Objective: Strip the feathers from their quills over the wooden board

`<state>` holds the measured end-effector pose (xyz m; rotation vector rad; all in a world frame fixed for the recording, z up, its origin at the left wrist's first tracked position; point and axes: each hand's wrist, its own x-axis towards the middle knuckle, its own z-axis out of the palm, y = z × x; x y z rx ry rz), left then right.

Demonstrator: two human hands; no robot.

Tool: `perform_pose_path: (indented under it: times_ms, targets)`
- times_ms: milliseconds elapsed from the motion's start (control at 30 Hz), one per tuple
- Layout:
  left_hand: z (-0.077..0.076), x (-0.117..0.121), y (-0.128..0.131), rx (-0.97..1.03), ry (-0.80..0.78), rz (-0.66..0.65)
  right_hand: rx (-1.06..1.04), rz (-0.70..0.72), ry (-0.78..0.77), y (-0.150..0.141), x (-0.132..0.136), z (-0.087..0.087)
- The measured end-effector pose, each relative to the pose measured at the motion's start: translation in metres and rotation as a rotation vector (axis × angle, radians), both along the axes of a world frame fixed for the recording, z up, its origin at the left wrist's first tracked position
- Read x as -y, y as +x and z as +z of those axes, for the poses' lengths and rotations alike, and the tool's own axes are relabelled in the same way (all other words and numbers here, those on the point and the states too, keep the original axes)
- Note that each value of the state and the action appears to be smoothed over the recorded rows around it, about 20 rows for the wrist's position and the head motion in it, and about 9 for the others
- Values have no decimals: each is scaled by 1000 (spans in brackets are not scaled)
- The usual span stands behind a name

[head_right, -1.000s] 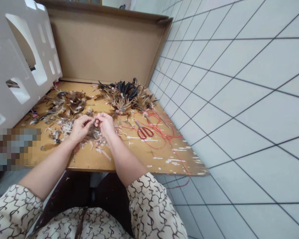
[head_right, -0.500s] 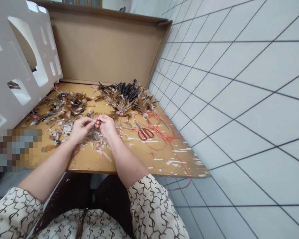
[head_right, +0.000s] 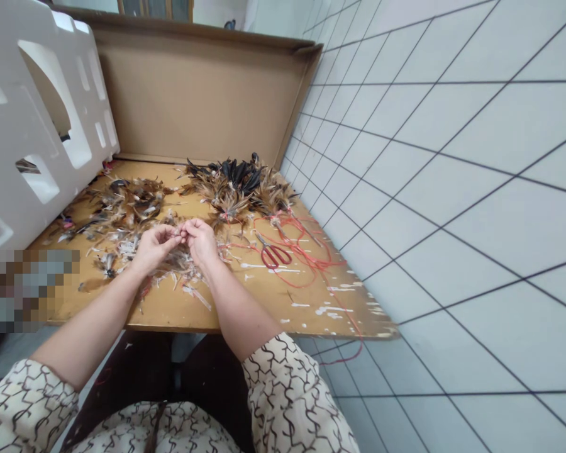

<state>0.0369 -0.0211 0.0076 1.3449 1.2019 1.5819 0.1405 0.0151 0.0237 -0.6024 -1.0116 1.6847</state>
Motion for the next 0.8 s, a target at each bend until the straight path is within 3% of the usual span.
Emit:
perform_pose_path:
  times_ms: [233,800]
  targets:
    - [-1,-1,-1,-22,-8,31,-10,8,9,-1,-1,0]
    - [2,-4,-4,85,-94,-34,-1,40,62,-3,1,-3]
